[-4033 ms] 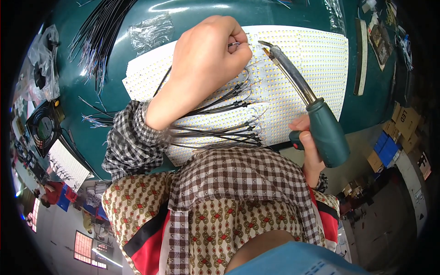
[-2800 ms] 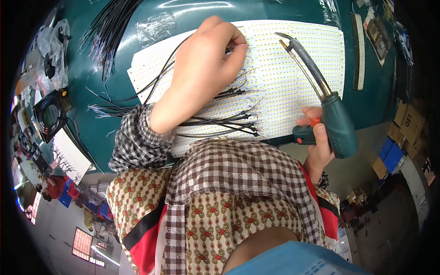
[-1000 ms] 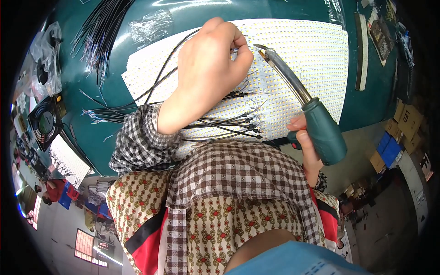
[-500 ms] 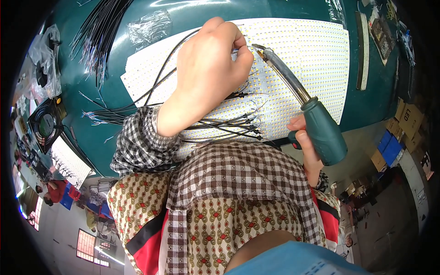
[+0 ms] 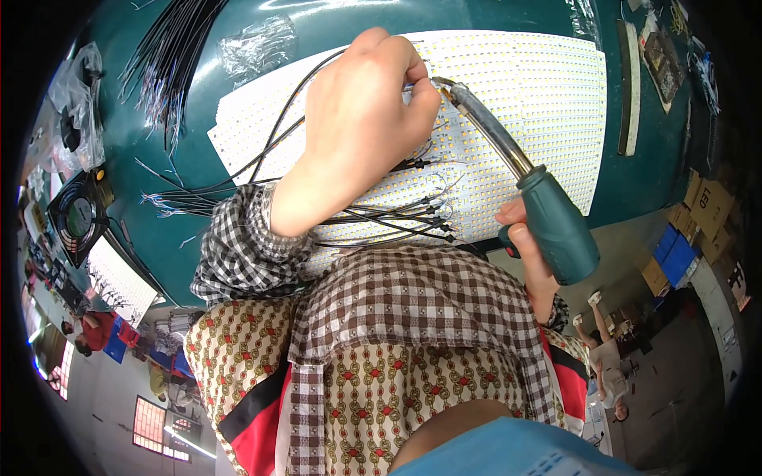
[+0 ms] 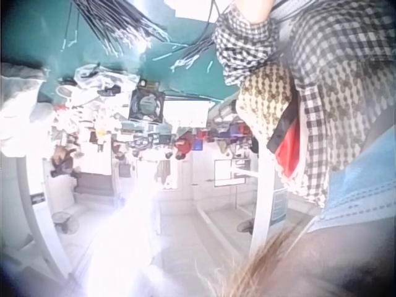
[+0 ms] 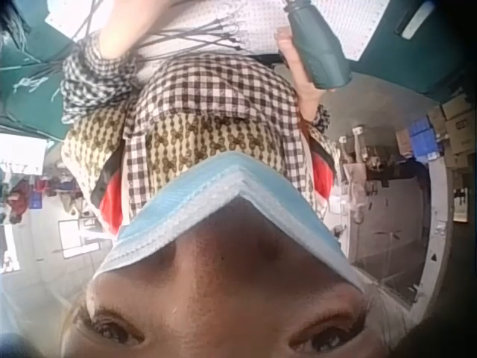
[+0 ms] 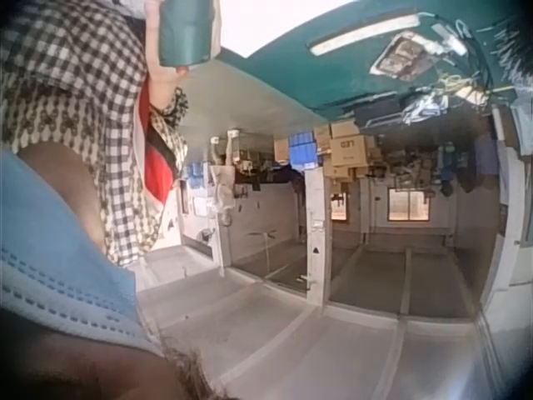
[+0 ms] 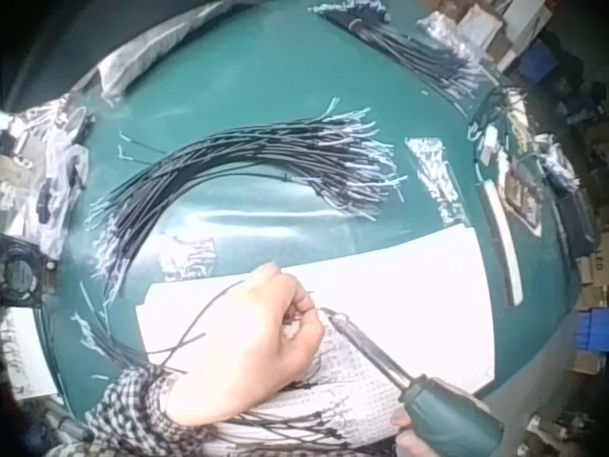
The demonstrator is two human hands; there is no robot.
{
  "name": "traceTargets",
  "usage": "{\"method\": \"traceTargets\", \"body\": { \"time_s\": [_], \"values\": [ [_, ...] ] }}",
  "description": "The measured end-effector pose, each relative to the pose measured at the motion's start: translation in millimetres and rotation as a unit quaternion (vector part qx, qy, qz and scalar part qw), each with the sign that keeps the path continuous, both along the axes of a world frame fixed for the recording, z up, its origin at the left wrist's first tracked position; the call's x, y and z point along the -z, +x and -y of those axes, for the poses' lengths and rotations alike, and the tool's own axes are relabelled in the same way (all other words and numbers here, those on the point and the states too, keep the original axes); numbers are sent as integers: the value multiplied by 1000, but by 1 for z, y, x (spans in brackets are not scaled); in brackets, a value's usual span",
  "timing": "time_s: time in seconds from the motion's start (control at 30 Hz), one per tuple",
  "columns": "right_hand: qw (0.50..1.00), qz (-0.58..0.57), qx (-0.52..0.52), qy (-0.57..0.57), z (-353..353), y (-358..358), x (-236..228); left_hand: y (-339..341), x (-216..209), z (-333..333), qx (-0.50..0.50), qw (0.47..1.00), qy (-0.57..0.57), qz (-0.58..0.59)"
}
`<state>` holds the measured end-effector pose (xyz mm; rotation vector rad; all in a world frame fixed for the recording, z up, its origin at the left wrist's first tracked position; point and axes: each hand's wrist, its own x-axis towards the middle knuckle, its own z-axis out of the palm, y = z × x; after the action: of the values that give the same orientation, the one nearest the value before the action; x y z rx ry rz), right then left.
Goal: The person solders individual wires onto an LED board using a soldering iron.
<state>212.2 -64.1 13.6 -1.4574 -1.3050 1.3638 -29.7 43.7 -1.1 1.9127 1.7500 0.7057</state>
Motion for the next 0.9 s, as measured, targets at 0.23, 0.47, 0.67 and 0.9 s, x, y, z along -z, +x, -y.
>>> {"method": "traceTargets", "body": {
  "time_s": [0.23,0.47,0.67,0.9],
  "values": [
    [999,18,0,-27,-3,-6,-11,-1,1,-1,-1,1000,0,-1],
    [998,-18,27,-59,-8,-6,-15,1,4,-4,0,1000,13,23],
    [998,-29,27,-53,-9,-9,-20,-3,-3,1,11,1000,-10,14],
    [981,-182,56,23,-22,17,21,-46,-38,27,18,989,-108,104]
  ]
}}
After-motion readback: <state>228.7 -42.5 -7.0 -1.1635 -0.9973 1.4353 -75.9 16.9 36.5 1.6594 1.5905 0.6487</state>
